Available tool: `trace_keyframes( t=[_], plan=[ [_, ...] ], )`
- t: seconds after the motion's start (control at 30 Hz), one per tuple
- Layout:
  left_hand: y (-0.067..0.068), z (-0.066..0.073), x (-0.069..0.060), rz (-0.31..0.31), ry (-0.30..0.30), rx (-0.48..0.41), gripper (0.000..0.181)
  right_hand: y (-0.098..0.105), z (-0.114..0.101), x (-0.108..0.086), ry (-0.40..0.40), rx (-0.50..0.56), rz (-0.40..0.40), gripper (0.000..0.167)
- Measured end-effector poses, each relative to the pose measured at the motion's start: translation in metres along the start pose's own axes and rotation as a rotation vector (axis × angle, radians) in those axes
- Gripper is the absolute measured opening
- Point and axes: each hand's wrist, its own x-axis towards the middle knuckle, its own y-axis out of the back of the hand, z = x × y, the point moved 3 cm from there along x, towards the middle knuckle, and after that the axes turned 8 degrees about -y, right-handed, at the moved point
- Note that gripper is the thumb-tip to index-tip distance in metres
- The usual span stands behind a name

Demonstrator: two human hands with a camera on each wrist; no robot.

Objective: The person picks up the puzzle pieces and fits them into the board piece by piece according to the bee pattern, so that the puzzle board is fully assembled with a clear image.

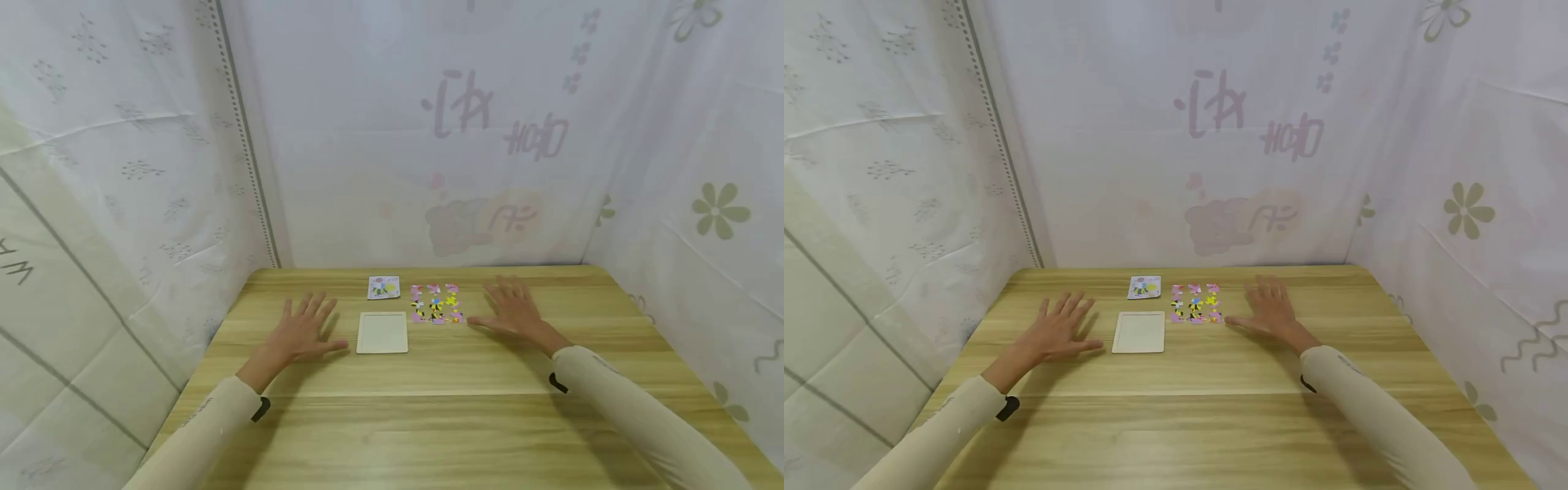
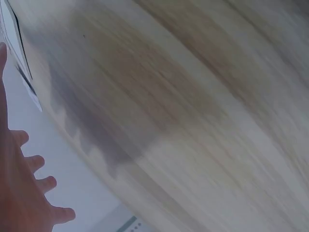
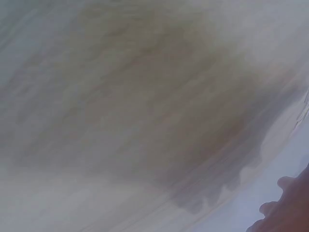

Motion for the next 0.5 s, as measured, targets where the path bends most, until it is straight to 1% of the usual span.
trace_keyframes(
  t=[0.13, 0.33, 0.5],
  plan=[
    [-0.003, 0.005, 0.004, -0.006, -0.019, -0.015, 0.102, -0.003, -0.006, 0.005, 0.011, 0.007, 0.005, 0.096],
    [-0.009, 0.014, 0.011, -0.016, -0.058, -0.053, 0.1, -0.006, -0.015, 0.011, 0.011, 0.012, -0.023, 0.099],
    [-0.009, 0.022, 0.016, -0.041, -0.083, -0.098, 0.1, -0.008, -0.024, 0.015, 0.012, 0.01, -0.043, 0.102]
  ],
)
